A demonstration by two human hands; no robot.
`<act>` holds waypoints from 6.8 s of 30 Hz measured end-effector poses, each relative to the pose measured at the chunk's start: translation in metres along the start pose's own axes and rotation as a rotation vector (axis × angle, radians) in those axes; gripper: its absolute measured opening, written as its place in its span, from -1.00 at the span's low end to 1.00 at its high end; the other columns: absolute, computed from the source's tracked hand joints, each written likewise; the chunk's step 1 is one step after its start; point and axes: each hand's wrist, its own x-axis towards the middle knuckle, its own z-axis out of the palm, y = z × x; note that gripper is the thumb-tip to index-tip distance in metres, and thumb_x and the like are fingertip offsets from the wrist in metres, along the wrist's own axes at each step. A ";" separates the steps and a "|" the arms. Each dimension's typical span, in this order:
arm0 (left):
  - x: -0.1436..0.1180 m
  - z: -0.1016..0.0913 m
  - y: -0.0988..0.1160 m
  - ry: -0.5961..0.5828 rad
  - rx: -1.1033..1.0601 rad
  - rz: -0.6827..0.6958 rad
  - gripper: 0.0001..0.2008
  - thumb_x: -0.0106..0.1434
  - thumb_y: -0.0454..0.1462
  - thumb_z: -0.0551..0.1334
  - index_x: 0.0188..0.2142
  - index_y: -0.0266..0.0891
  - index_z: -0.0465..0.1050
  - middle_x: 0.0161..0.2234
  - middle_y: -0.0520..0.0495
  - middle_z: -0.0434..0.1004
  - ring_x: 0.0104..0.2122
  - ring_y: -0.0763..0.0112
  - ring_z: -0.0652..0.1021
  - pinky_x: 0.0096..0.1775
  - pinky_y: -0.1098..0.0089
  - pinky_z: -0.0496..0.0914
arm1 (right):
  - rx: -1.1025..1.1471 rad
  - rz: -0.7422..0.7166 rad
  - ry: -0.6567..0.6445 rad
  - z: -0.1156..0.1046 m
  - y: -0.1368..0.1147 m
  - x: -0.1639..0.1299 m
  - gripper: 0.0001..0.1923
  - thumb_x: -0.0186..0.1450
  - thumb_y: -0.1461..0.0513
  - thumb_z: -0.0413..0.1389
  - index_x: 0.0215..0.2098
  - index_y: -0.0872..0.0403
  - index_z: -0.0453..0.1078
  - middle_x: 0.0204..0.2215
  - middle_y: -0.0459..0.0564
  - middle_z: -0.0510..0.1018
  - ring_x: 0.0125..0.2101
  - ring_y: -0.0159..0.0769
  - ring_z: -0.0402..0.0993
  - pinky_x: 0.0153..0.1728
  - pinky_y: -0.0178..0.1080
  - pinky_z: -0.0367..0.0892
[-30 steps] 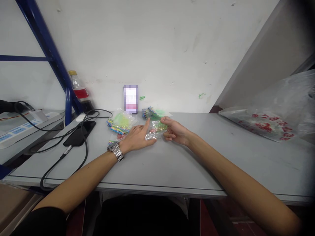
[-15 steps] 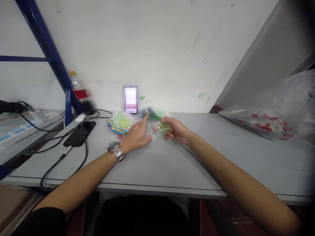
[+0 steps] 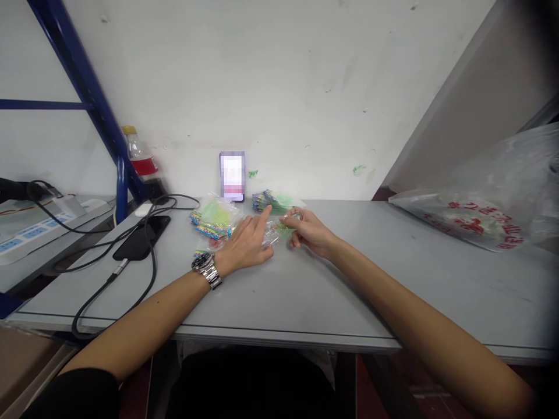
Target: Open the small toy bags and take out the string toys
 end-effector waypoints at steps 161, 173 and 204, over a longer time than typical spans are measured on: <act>0.012 0.008 -0.014 0.313 -0.974 -0.459 -0.96 0.28 -0.32 0.13 -0.32 -0.24 0.30 -0.53 0.06 0.36 -0.51 0.51 0.42 -0.40 0.45 0.31 | 0.059 -0.387 0.061 -0.003 0.020 0.016 -0.64 0.01 0.24 0.24 -0.22 0.04 0.31 -0.45 -0.08 0.53 -0.44 -0.33 0.42 -0.34 -0.19 0.33; 0.015 0.005 -0.015 0.356 -1.166 -0.517 -0.91 0.19 -0.42 0.14 -0.34 -0.23 0.35 -0.57 0.08 0.42 -0.55 0.55 0.43 -0.41 0.48 0.34 | 0.123 -0.459 0.080 -0.003 0.024 0.020 -0.92 0.01 0.27 0.19 -0.50 0.05 0.54 -0.46 -0.02 0.58 -0.43 -0.32 0.41 -0.31 -0.16 0.33; 0.012 0.008 -0.014 0.359 -0.862 -0.513 -0.71 0.05 -0.14 0.37 -0.46 -0.23 0.31 -0.54 0.09 0.30 -0.53 0.53 0.31 -0.47 0.47 0.19 | -0.221 -0.516 0.247 0.009 0.020 0.009 -0.71 -0.02 0.09 0.31 -0.64 0.09 0.37 -0.64 -0.05 0.47 -0.56 -0.35 0.37 -0.50 -0.26 0.27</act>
